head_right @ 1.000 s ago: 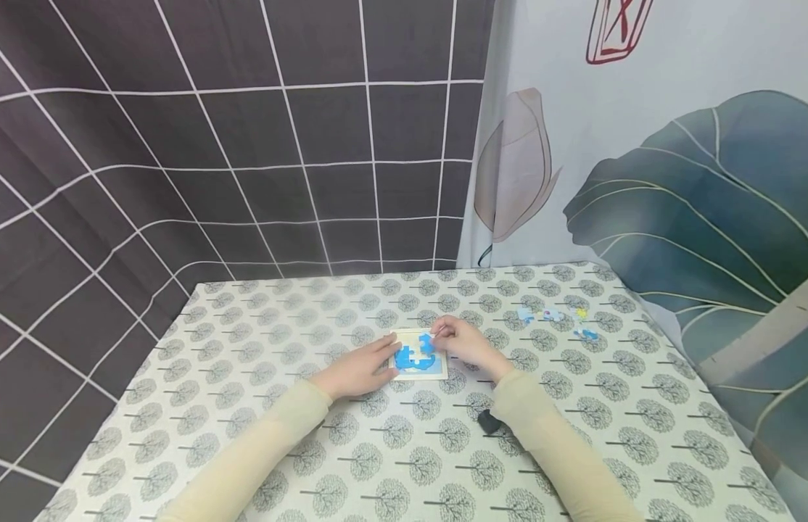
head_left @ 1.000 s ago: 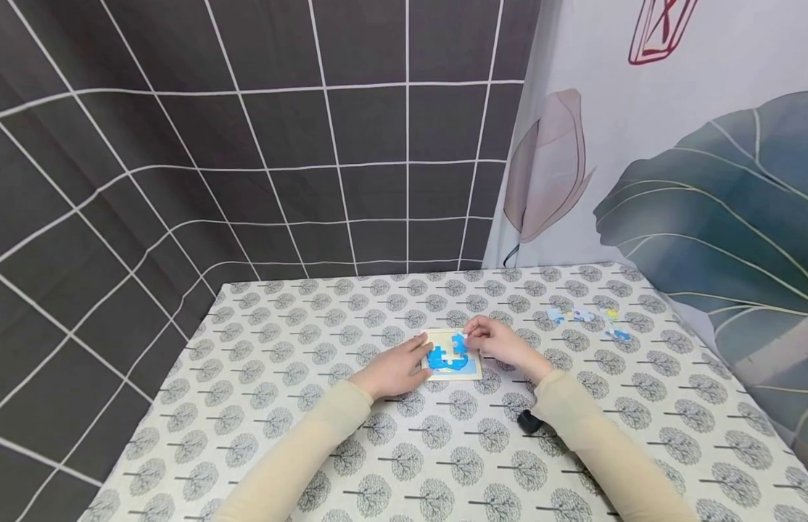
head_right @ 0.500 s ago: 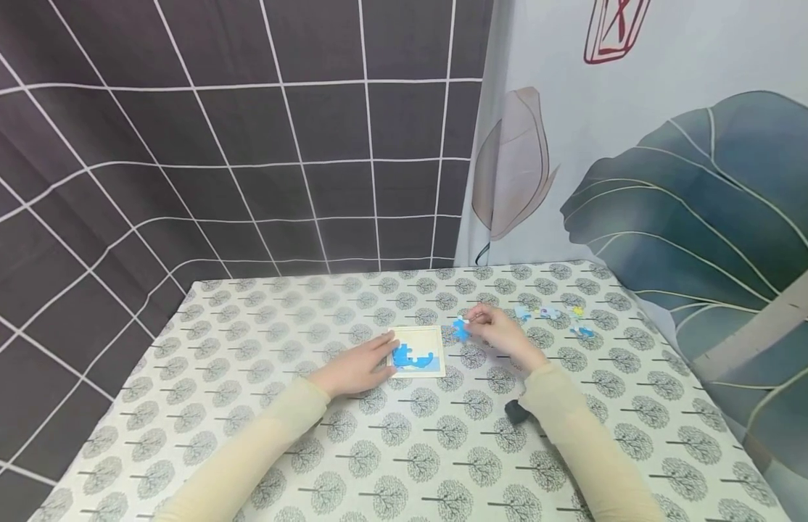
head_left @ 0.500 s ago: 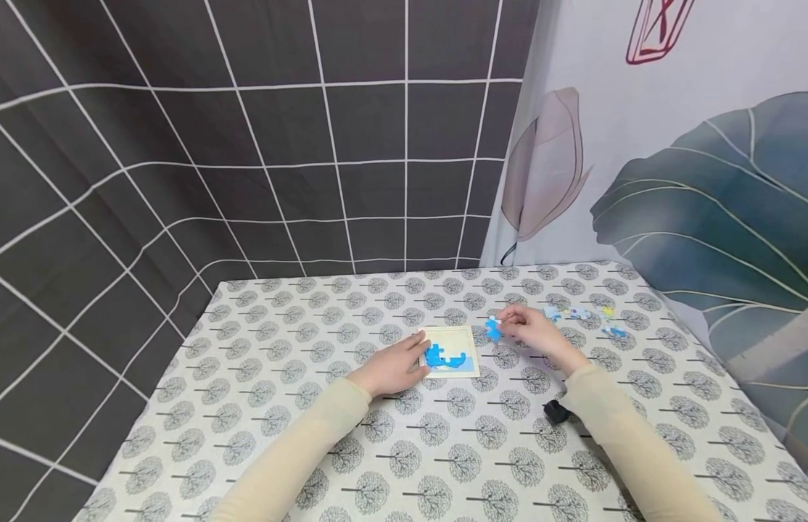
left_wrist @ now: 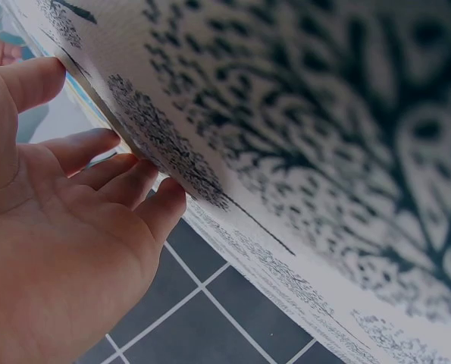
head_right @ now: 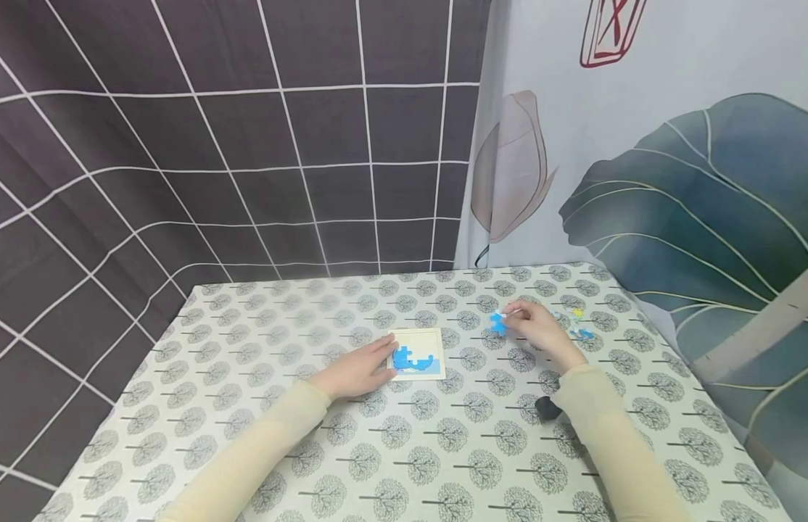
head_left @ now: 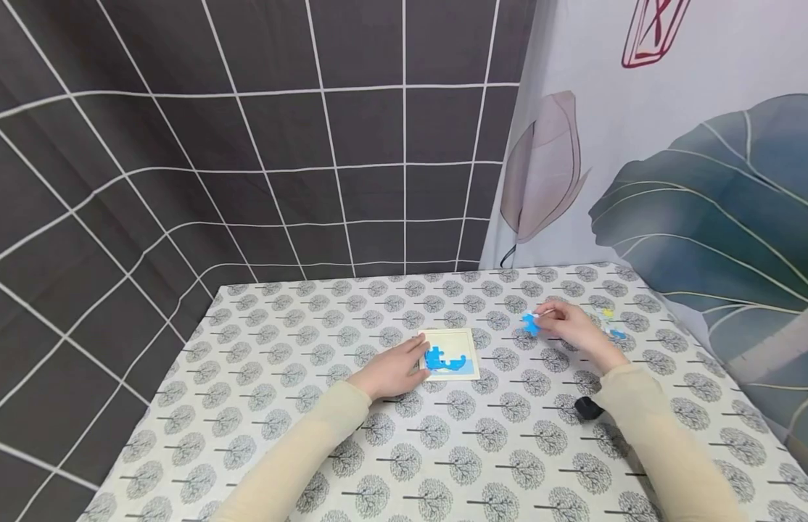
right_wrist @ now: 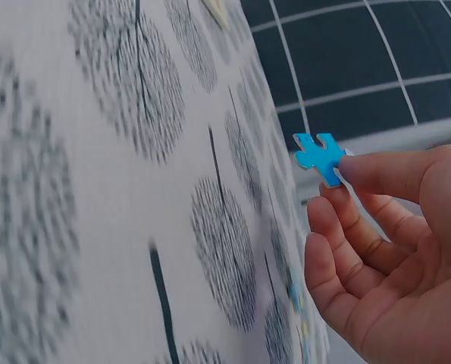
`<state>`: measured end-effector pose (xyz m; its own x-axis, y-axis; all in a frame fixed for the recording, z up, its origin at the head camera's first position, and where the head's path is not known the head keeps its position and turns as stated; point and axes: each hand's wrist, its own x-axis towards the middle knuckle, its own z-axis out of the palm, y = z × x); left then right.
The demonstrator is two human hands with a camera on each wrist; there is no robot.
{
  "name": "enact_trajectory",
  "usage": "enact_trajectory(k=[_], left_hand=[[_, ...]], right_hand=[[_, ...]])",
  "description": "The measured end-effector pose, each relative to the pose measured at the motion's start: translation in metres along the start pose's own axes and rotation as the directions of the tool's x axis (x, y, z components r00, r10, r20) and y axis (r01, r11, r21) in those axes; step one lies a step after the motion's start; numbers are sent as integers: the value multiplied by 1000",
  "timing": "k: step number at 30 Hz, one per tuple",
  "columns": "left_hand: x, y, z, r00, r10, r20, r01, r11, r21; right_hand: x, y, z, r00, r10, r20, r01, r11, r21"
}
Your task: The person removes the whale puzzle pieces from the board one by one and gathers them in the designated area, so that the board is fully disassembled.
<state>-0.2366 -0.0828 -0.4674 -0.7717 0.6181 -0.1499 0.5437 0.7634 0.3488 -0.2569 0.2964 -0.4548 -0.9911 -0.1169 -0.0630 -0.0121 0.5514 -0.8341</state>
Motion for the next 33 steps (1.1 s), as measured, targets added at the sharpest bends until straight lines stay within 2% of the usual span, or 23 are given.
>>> enact_trajectory(k=[14,21,25,33], left_hand=[[0,0,1,1000,2,-2,-2,1000,3],[0,-1,3,1000,2,-5,-2,1000,9],[-1,-1,2,1000,3,1,-3,1000,0],[0,-1,3,1000,3,3,-3,1000,21]], right_hand=[[-11,25,-39,998,42,-52,-47,994,-104],[-17,35,-51,995,83,-62,-86,994,-61],[-18,39,-57,994,78,-77,-87,989,-123],[-21,49,-69,987,123,-103,-146,958,-247]])
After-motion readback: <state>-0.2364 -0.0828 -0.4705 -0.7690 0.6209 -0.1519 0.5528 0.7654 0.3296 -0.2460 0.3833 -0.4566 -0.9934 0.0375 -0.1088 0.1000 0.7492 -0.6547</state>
